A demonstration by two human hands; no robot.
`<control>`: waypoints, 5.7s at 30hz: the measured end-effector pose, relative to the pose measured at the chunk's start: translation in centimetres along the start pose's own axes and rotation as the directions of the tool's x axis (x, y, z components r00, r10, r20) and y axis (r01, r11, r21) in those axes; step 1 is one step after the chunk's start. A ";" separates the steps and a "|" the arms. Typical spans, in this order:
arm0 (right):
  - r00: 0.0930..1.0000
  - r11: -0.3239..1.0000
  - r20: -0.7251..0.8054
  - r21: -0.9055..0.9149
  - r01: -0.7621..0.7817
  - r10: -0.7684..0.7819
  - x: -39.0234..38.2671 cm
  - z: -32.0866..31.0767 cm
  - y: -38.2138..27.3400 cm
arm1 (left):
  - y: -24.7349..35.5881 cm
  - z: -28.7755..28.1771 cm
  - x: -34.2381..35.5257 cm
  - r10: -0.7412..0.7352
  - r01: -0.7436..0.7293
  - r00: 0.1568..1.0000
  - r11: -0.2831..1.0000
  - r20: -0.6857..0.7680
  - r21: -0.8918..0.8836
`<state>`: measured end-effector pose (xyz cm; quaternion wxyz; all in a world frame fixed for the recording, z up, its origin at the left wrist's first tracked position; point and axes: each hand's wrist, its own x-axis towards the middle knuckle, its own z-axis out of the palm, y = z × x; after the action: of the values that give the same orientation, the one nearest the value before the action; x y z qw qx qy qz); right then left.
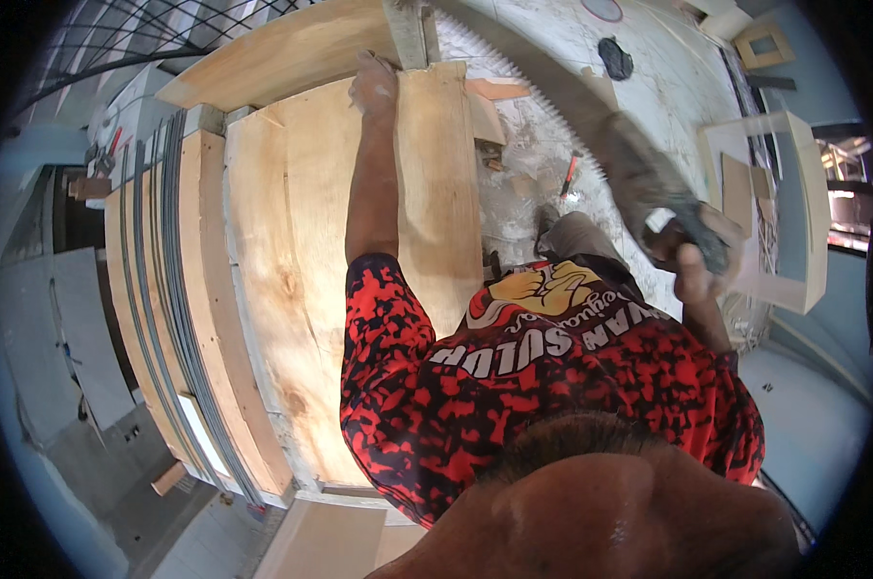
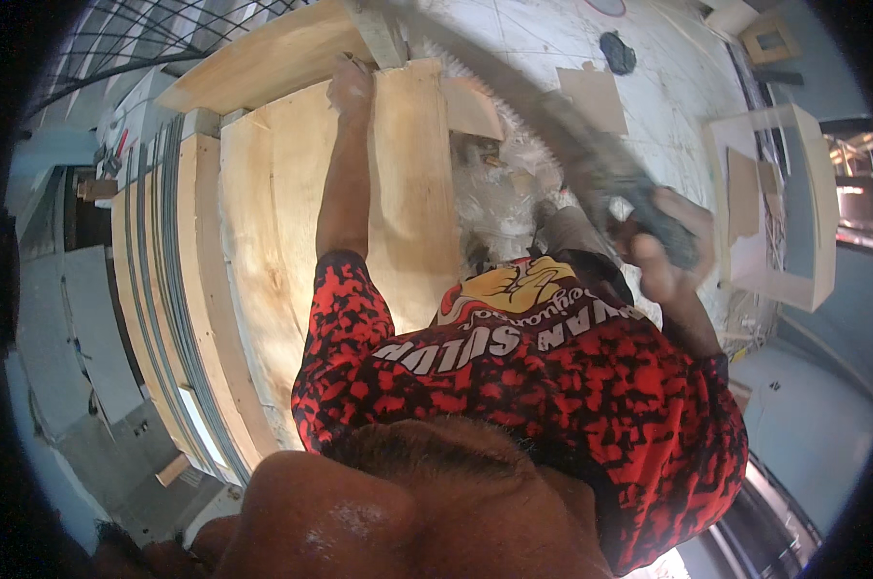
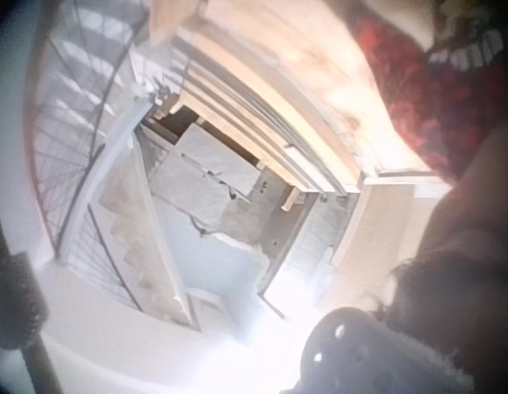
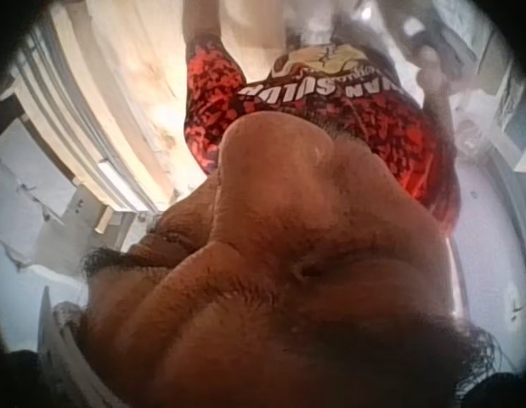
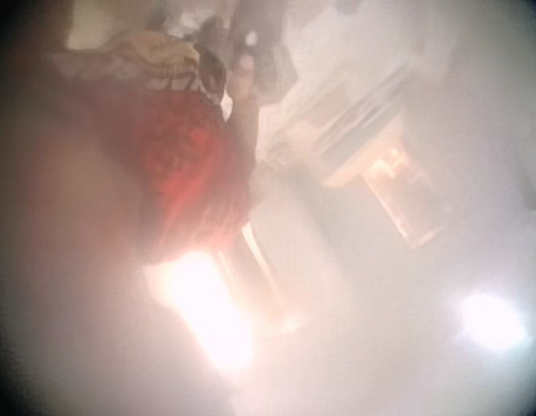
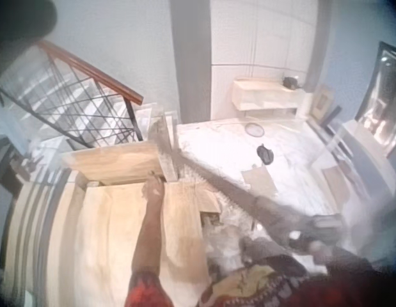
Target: The person maneuvers a plywood panel against a brick and wood structure, uses a saw to trim an edge, and then uses a hammer and a small tool to adjust or secure the wood while sitting on the floor.
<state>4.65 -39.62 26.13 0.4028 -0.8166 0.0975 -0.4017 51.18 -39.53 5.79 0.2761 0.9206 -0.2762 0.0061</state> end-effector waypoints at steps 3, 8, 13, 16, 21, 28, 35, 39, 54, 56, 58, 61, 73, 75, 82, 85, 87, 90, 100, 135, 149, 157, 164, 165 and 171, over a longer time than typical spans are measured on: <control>0.952 0.990 -0.298 0.101 0.098 -0.064 0.9 -1.9 3.2 | 0.3 -0.7 -3.2 -0.019 0.006 0.990 0.995 -0.137 -0.097; 0.881 0.989 -0.470 0.145 0.019 0.052 5.9 -4.7 13.2 | 4.9 -2.5 -15.9 0.067 -0.097 0.976 0.986 -0.208 -0.134; 0.908 0.982 -0.380 0.010 -0.187 0.177 10.1 -5.5 27.4 | 7.3 -1.1 -26.3 0.025 -0.024 1.000 0.995 -0.006 0.102; 0.896 0.916 -0.204 0.166 -0.366 0.395 11.2 -4.2 31.5 | 7.2 -0.5 -28.0 -0.164 0.165 0.986 0.957 -0.025 0.240; 0.898 0.861 -0.004 0.286 -0.421 0.441 13.1 -2.5 39.9 | 7.3 -1.0 -26.6 -0.344 0.324 0.939 0.891 0.008 0.317; 0.943 0.912 0.063 0.240 -0.332 0.326 16.2 -1.5 40.9 | 9.0 -4.0 -28.5 -0.236 0.263 0.965 0.877 -0.117 0.402; 0.938 0.898 0.033 0.279 -0.340 0.345 15.8 -1.6 39.2 | 13.0 -10.8 -28.9 -0.177 0.293 0.944 0.836 -0.278 0.464; 0.887 0.842 0.107 0.281 -0.461 0.450 14.7 -2.4 39.4 | 13.7 -13.1 -29.8 -0.150 0.318 0.926 0.806 -0.347 0.499; 0.993 0.905 0.016 0.409 -0.117 0.121 21.4 -3.9 34.3 | 18.0 -36.4 -36.3 0.196 0.757 0.460 0.423 -0.866 0.498; 0.997 0.887 -0.003 0.458 -0.066 0.076 23.3 -2.4 32.4 | 20.0 -41.4 -37.4 0.182 0.808 0.346 0.441 -0.920 0.391; 1.000 0.866 -0.008 0.501 -0.009 0.016 24.3 -1.4 30.6 | 23.7 -45.2 -38.4 0.207 0.759 0.262 0.559 -0.943 0.333; 0.989 0.800 -0.024 0.585 0.131 -0.145 25.7 -0.9 29.6 | 25.3 -47.5 -41.9 0.210 0.793 0.189 0.543 -0.959 0.275; 0.907 0.189 0.213 0.970 -0.152 -0.363 28.7 5.6 22.3 | 33.7 -46.4 -51.4 0.317 0.354 -0.154 0.902 -0.936 0.247; 0.875 0.082 0.263 0.964 -0.252 -0.407 28.5 7.4 20.3 | 36.6 -45.6 -52.7 0.306 0.317 -0.182 0.918 -0.935 0.239; 0.709 -0.129 0.427 0.801 -0.584 -0.561 28.2 12.0 16.7 | 46.6 -45.7 -64.8 0.376 0.805 -0.264 0.593 -0.888 0.011; 0.582 -0.174 0.476 0.656 -0.734 -0.659 28.0 14.9 17.1 | 53.9 -44.8 -74.5 0.376 0.933 0.272 -0.330 -0.886 0.147; 0.511 -0.121 0.480 0.633 -0.765 -0.713 27.8 16.7 17.1 | 55.4 -38.9 -73.8 0.432 0.990 0.080 -0.138 -0.898 0.022; 0.453 -0.069 0.524 0.597 -0.799 -0.721 26.5 19.4 16.1 | 61.1 -28.9 -71.9 0.486 0.993 -0.040 -0.074 -0.873 -0.087; 0.186 0.120 0.554 0.469 -0.875 -0.812 21.9 23.0 9.5 | 77.1 -11.4 -55.5 0.418 0.855 0.110 -0.503 -0.902 -0.128; 0.061 0.569 0.666 0.678 -0.465 -0.743 17.8 13.9 11.4 | 10.2 13.4 -49.5 -0.454 0.541 -0.770 -0.089 -0.449 -0.836; -0.166 0.650 0.664 0.597 -0.470 -0.729 11.0 14.0 14.8 | 6.2 14.5 -50.9 -0.757 0.677 -0.488 -0.014 -0.434 -0.736; -0.182 0.640 0.627 0.657 -0.398 -0.757 6.3 14.6 15.6 | 7.0 11.9 -54.4 -0.887 0.767 -0.270 0.036 -0.374 -0.641; -0.045 0.558 0.561 0.808 -0.187 -0.827 5.8 13.3 16.6 | 1.0 1.7 -60.7 -0.649 0.912 -0.311 0.001 -0.694 -0.410; -0.030 0.573 0.578 0.800 -0.175 -0.816 5.7 13.3 17.0 | 0.2 -1.6 -60.9 -0.653 0.925 -0.266 0.032 -0.709 -0.377; -0.016 0.690 0.714 0.670 -0.275 -0.700 4.5 10.5 18.2 | -6.1 -8.3 -67.0 -0.859 0.990 0.056 0.113 -0.508 -0.083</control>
<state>18.28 -47.66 11.63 0.5292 -0.6475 -0.5041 0.2157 -1.32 2.83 -1.22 0.1281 0.8735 0.4641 0.0715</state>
